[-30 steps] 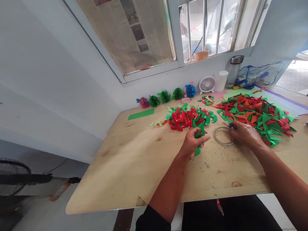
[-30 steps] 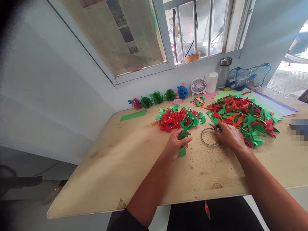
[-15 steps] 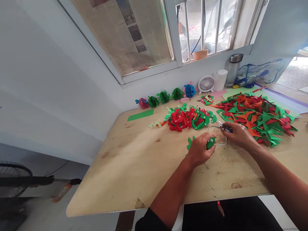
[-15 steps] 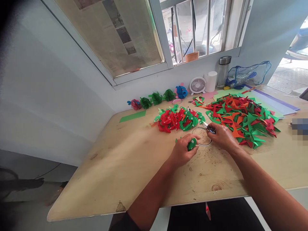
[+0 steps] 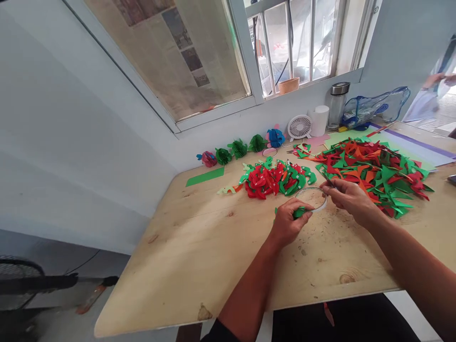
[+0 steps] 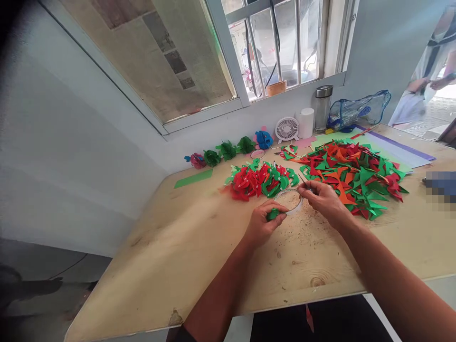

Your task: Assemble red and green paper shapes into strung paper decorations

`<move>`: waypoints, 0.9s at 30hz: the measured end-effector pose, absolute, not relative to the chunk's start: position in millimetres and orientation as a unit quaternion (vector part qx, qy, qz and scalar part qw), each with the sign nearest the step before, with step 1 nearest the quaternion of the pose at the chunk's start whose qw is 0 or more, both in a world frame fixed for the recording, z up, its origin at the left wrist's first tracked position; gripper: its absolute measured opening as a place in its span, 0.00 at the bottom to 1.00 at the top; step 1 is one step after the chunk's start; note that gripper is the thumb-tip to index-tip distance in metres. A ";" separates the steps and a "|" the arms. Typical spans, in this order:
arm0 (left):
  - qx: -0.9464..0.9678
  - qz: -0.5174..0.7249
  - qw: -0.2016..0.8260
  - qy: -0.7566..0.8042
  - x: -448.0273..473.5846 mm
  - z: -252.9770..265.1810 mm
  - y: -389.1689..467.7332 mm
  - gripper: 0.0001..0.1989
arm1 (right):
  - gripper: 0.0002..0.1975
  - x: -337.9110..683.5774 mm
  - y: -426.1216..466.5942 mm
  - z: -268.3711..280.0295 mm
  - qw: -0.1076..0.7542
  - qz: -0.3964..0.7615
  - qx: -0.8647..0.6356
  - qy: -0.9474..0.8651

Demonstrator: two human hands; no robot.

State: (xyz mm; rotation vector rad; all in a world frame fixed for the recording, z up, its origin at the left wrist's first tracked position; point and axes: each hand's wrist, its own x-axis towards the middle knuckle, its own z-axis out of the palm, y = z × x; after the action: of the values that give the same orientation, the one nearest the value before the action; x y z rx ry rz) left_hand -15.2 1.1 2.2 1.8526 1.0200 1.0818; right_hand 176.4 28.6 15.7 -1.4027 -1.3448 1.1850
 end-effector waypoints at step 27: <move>0.560 0.483 0.525 0.422 -18.0 -2.5 6.2 0.15 | 0.15 180.0 23.5 18.8 0.452 0.572 -0.459 -0.508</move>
State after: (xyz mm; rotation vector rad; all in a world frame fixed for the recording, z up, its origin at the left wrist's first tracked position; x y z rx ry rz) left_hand -18.0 6.2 -2.5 1.3386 1.0089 1.1551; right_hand 180.0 23.5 18.8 -1.1347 -1.2540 1.4136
